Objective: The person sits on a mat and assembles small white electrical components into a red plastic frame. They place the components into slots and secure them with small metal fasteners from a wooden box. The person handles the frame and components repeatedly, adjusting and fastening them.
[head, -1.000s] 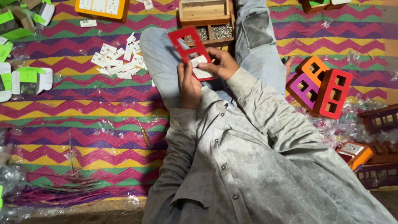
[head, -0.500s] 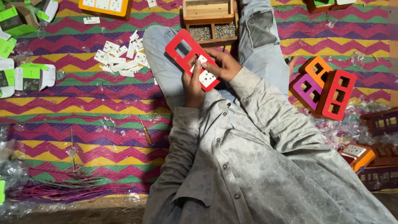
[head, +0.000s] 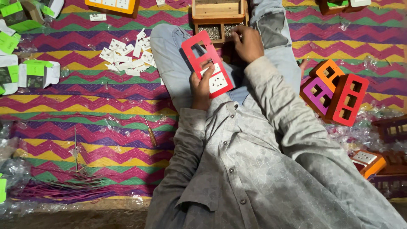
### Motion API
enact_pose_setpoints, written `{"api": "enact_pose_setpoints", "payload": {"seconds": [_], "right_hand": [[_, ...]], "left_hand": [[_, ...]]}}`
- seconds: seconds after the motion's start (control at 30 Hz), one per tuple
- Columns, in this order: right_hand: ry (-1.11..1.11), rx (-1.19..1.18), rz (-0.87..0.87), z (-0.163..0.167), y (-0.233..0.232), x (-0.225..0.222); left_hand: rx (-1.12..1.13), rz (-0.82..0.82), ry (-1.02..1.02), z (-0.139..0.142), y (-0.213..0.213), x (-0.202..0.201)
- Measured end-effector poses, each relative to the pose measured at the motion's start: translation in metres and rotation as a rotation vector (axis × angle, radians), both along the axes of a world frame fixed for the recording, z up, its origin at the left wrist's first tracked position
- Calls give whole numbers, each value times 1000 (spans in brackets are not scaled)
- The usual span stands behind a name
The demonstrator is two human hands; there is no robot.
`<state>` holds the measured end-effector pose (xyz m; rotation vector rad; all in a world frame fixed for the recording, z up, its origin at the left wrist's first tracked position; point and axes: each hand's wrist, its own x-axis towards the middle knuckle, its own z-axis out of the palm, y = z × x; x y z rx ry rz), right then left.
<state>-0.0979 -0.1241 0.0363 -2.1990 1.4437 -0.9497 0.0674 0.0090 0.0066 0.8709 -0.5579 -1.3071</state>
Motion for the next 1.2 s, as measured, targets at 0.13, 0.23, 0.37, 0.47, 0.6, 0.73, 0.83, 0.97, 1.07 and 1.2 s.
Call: {"api": "enact_pose_setpoints", "payload": {"seconds": [0.13,0.23,0.37,0.47,0.6,0.73,0.83,0.97,1.07,1.2], "right_hand": [[405,147,-111,-12,-25,3],[540,108,-187,-23,-42,10],[610,35,-209,-28,-54,17],[679,8,-175,-29,-57,18],[641,-37,-141,-32,-55,15],[603,-69,-154,-34,-52,14],[533,-69,-176,-31,-50,16],[368,-115,-153,-20,-45,16],[432,-100,-153,-13,-42,13],[429,-31,-168,-13,-42,14]], "left_hand": [[50,0,-43,7,4,-2],[49,22,-121,14,7,-2],[37,-17,-164,20,10,-2],[22,-31,-182,17,12,-3],[43,5,-173,8,9,-5],[43,-2,-126,5,7,-5],[34,-18,-93,7,7,-4],[3,-23,-109,10,8,-4],[-13,-38,-77,10,8,-4],[-38,-30,-95,9,6,-4]]}}
